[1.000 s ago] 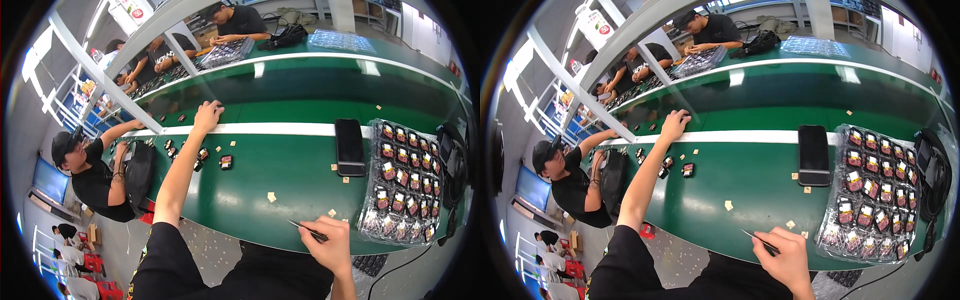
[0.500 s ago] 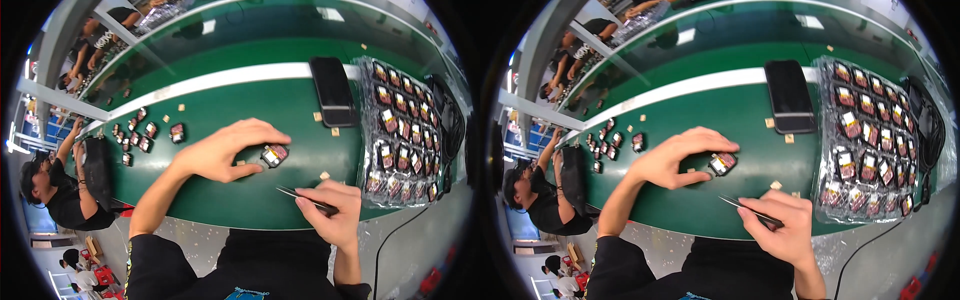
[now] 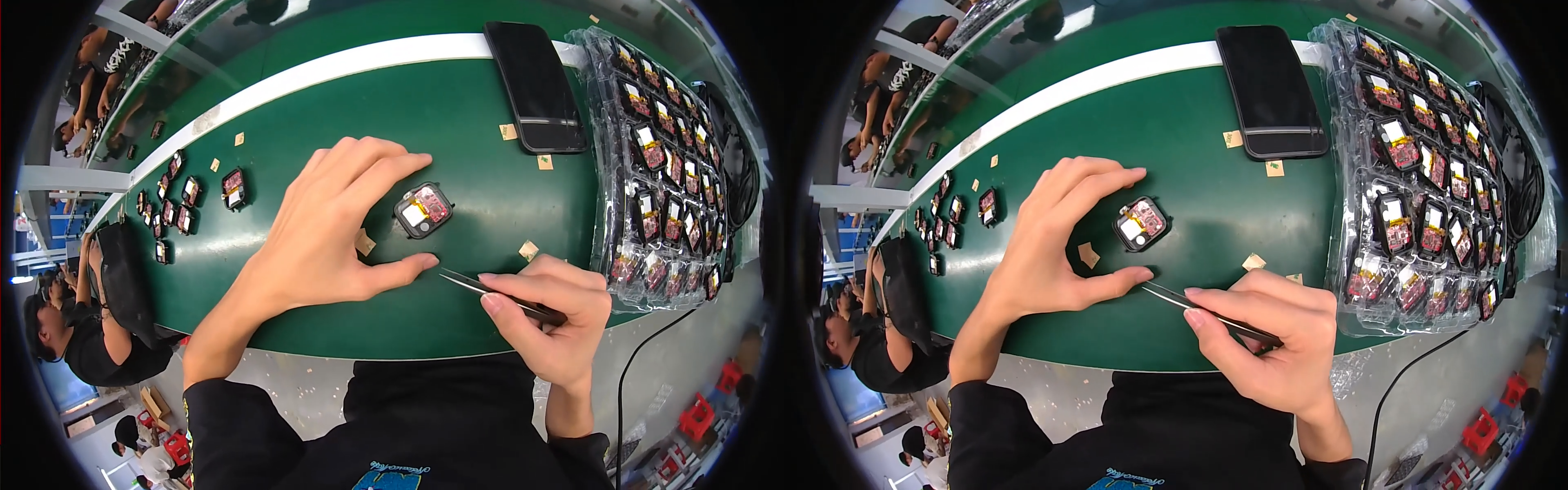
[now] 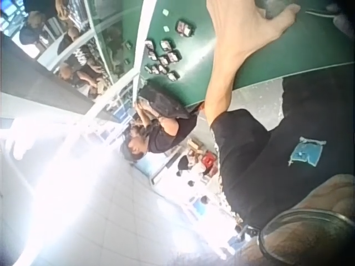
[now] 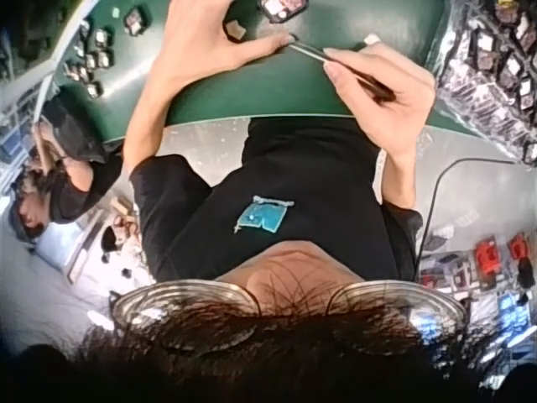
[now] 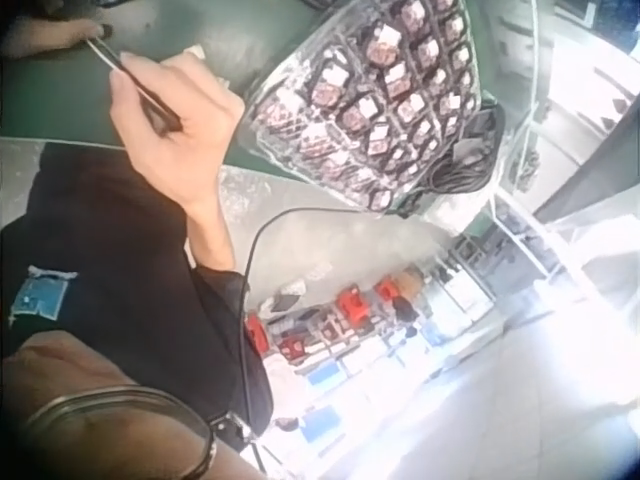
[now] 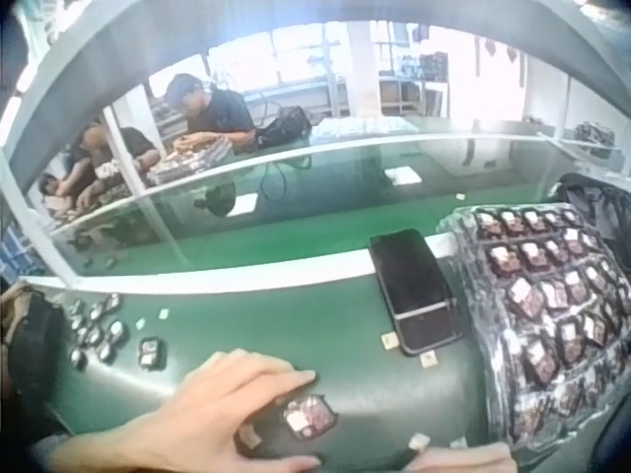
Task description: Assembling the internal components of smartwatches at a factory workstation using tweezers.
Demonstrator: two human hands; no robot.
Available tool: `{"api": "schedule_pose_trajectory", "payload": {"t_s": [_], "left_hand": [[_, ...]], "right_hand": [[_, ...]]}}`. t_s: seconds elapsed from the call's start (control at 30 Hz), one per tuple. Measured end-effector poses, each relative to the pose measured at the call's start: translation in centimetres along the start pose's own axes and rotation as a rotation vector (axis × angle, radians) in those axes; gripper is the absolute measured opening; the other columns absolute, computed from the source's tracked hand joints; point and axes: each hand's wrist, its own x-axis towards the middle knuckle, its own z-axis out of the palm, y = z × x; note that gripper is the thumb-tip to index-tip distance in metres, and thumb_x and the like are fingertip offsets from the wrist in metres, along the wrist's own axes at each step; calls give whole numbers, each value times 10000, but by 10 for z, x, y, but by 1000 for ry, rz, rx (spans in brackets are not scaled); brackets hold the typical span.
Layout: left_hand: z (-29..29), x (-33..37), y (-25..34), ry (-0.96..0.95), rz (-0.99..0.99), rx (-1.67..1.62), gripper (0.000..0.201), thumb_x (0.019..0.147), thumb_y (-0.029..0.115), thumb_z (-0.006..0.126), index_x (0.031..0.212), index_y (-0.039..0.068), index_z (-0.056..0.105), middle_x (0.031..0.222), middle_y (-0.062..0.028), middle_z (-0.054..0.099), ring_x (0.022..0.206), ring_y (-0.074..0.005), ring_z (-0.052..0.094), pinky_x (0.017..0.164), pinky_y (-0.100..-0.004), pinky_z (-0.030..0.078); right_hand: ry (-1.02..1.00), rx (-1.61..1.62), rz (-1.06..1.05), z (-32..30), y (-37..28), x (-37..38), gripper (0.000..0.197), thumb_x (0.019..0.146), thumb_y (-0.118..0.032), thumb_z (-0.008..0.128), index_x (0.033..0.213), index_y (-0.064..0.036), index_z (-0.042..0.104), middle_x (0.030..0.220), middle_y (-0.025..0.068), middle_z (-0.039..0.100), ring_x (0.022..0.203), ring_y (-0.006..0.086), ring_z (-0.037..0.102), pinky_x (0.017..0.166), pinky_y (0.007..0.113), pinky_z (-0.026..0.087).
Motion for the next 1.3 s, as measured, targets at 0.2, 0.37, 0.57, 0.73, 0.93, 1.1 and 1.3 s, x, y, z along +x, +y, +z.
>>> {"api": "schedule_pose_trajectory", "payload": {"t_s": [0.2, 0.37, 0.57, 0.73, 0.93, 1.1, 1.3], "left_hand": [[-1, -6, -9, -46, 41, 18, 528, 760, 161, 952, 1245, 58, 773, 1200, -66, 700, 1024, -272, 643, 922, -397, 513], [-3, -6, -5, -186, 3, -223, 548, 769, 234, 960, 1266, 70, 798, 1107, -43, 752, 877, -231, 628, 854, -343, 470], [-1, -5, -15, -240, 116, -206, 611, 733, 389, 959, 1219, 42, 832, 974, -51, 739, 854, -220, 631, 866, -358, 421], [0, -5, -17, -244, 125, -205, 624, 737, 421, 950, 1215, 37, 837, 957, -54, 738, 842, -217, 630, 866, -366, 406], [0, -6, -15, -231, 98, -197, 658, 703, 429, 974, 1212, 36, 833, 918, -42, 739, 795, -191, 630, 797, -327, 438], [3, -4, -15, -187, 91, -199, 653, 663, 423, 1001, 1163, 40, 828, 888, -28, 739, 743, -167, 629, 719, -290, 453], [1, -3, -16, -190, 117, -195, 605, 683, 405, 996, 1138, 43, 829, 937, -47, 771, 786, -192, 675, 740, -287, 463]], "right_hand": [[44, 16, 27, 1, -1, 3, 181, 847, 54, 864, 1028, 51, 848, 703, 36, 663, 519, 46, 481, 495, 237, 323], [54, -44, 11, 5, -3, 10, 200, 825, 111, 822, 1013, 44, 837, 711, 25, 646, 513, 34, 461, 481, 234, 309], [-20, -166, 42, 9, -4, 14, 207, 805, 118, 812, 997, 44, 838, 707, 24, 640, 562, 50, 490, 509, 238, 306], [-13, -188, 43, 13, -2, 13, 213, 804, 120, 812, 999, 39, 841, 713, 21, 644, 553, 42, 485, 497, 234, 304], [-2, -246, -4, 12, -1, 13, 247, 786, 122, 822, 1016, 35, 844, 732, 30, 657, 544, 39, 482, 492, 229, 309], [66, -311, -113, 16, 3, 9, 306, 741, 125, 848, 1031, 28, 850, 762, 37, 659, 546, 60, 481, 492, 245, 320], [71, -353, -239, 20, 10, 9, 329, 717, 133, 859, 1028, 25, 857, 790, 50, 669, 574, 102, 500, 512, 276, 348]]}}
